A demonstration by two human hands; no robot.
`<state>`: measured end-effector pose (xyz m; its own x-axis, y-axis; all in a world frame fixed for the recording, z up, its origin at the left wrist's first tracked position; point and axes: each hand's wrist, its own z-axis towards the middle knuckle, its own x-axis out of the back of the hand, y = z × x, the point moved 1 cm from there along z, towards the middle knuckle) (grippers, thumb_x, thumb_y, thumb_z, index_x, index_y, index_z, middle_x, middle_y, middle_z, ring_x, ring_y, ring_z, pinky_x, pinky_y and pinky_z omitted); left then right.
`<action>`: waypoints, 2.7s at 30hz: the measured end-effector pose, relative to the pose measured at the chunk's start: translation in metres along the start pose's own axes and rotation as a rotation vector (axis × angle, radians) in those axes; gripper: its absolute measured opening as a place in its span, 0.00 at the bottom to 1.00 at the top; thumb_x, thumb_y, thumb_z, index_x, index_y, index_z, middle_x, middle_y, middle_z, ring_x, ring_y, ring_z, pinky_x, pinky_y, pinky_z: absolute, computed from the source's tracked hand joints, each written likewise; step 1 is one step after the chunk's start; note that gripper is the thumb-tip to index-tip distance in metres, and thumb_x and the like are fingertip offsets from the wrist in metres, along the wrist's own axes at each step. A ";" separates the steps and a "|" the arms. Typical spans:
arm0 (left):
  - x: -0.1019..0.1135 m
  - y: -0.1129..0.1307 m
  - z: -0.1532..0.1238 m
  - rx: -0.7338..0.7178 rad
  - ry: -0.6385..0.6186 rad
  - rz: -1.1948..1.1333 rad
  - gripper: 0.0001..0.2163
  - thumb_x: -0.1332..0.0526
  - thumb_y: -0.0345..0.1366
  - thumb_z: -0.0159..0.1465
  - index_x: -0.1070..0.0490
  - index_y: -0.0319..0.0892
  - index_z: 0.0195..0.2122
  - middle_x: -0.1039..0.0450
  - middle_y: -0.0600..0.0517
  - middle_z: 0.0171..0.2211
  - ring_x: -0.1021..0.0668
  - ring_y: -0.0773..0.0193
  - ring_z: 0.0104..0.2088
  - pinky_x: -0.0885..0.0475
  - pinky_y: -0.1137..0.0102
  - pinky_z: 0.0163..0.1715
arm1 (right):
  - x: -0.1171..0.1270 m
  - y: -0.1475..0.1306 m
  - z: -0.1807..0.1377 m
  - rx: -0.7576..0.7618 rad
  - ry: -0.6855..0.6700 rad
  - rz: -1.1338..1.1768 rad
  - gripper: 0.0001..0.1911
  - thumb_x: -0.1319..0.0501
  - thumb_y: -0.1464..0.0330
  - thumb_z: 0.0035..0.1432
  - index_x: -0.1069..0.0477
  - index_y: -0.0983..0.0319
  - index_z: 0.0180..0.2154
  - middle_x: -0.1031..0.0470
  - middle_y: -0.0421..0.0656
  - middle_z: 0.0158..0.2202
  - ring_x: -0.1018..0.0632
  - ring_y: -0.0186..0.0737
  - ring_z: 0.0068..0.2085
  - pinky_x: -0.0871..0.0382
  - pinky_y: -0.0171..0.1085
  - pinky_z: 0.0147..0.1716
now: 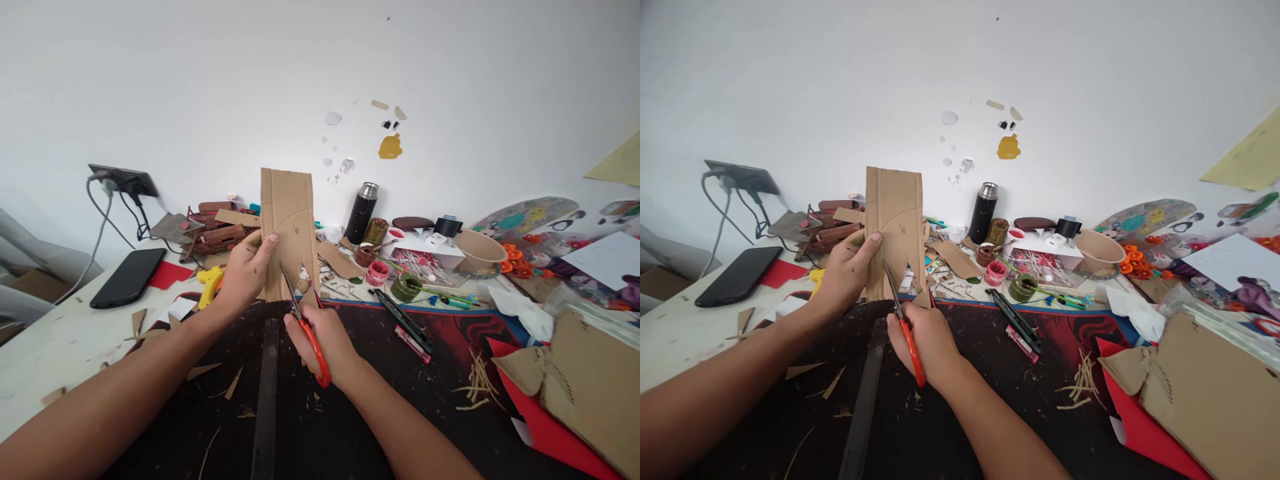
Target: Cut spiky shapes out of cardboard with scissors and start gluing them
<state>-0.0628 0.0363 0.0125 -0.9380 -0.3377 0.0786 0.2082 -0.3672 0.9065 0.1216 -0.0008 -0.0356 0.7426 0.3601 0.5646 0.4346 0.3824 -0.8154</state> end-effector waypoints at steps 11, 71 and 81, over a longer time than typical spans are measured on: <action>0.006 0.005 0.002 -0.042 0.029 0.011 0.20 0.37 0.53 0.73 0.19 0.41 0.50 0.15 0.46 0.48 0.17 0.51 0.47 0.24 0.62 0.49 | 0.009 -0.001 0.002 0.004 -0.125 0.161 0.16 0.30 0.53 0.66 0.23 0.58 0.40 0.18 0.40 0.31 0.16 0.41 0.33 0.27 0.34 0.34; -0.003 0.005 -0.006 -0.030 0.011 0.117 0.21 0.41 0.57 0.72 0.22 0.43 0.44 0.15 0.44 0.46 0.17 0.48 0.47 0.23 0.61 0.49 | -0.005 -0.006 0.001 -0.021 0.076 -0.047 0.18 0.40 0.65 0.69 0.40 0.57 0.25 0.36 0.36 0.19 0.33 0.36 0.23 0.39 0.34 0.27; -0.003 0.009 -0.005 -0.042 0.018 0.157 0.21 0.41 0.57 0.72 0.20 0.43 0.46 0.15 0.45 0.46 0.17 0.47 0.47 0.21 0.59 0.49 | -0.008 -0.007 -0.001 -0.014 0.077 -0.049 0.14 0.40 0.67 0.70 0.32 0.58 0.28 0.30 0.38 0.22 0.27 0.39 0.26 0.35 0.34 0.30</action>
<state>-0.0571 0.0299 0.0185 -0.8881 -0.4088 0.2103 0.3635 -0.3444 0.8656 0.1130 -0.0068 -0.0343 0.7569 0.2744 0.5931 0.4784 0.3857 -0.7889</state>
